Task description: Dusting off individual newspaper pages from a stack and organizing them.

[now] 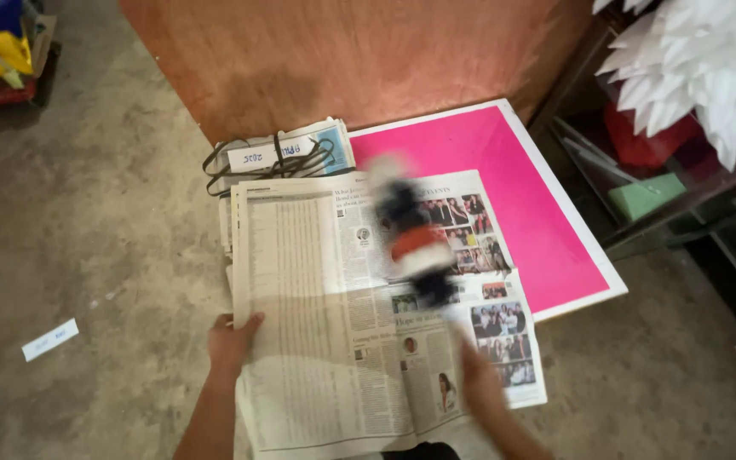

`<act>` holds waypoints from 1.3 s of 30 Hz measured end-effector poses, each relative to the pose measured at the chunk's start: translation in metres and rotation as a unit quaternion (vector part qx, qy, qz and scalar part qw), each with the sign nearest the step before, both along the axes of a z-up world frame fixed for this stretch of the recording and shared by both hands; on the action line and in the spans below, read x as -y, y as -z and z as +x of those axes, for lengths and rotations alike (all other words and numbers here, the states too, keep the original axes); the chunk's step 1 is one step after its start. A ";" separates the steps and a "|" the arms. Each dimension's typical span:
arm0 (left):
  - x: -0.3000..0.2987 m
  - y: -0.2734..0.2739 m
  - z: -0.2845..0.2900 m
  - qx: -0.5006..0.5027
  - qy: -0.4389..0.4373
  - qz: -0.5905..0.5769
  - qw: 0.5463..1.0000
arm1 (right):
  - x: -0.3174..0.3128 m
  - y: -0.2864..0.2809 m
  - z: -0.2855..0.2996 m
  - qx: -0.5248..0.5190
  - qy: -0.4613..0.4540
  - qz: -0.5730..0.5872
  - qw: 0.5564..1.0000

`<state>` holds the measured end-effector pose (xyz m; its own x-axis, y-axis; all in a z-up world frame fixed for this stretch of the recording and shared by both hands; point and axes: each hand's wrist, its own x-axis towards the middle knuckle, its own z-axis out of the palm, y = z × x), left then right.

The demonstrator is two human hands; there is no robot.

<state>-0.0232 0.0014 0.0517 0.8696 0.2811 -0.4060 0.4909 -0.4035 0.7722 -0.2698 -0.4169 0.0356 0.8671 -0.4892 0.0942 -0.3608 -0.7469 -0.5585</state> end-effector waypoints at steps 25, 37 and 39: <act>-0.043 0.090 -0.002 0.073 0.131 0.010 0.989 | -0.210 -0.085 -0.150 -0.034 0.313 0.747 0.586; -0.034 0.063 -0.008 0.070 0.112 -0.046 0.990 | -0.103 -0.045 -0.205 -0.078 0.176 0.112 0.975; -0.029 0.047 -0.012 0.084 0.111 -0.057 0.989 | -0.107 -0.064 -0.175 -0.082 0.188 0.124 0.971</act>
<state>-0.0356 0.0306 0.0049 0.9626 0.0367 -0.2683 0.2608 -0.3925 0.8820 -0.4444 -0.3103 0.0997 0.6159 -0.7643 -0.1912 -0.6813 -0.3947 -0.6165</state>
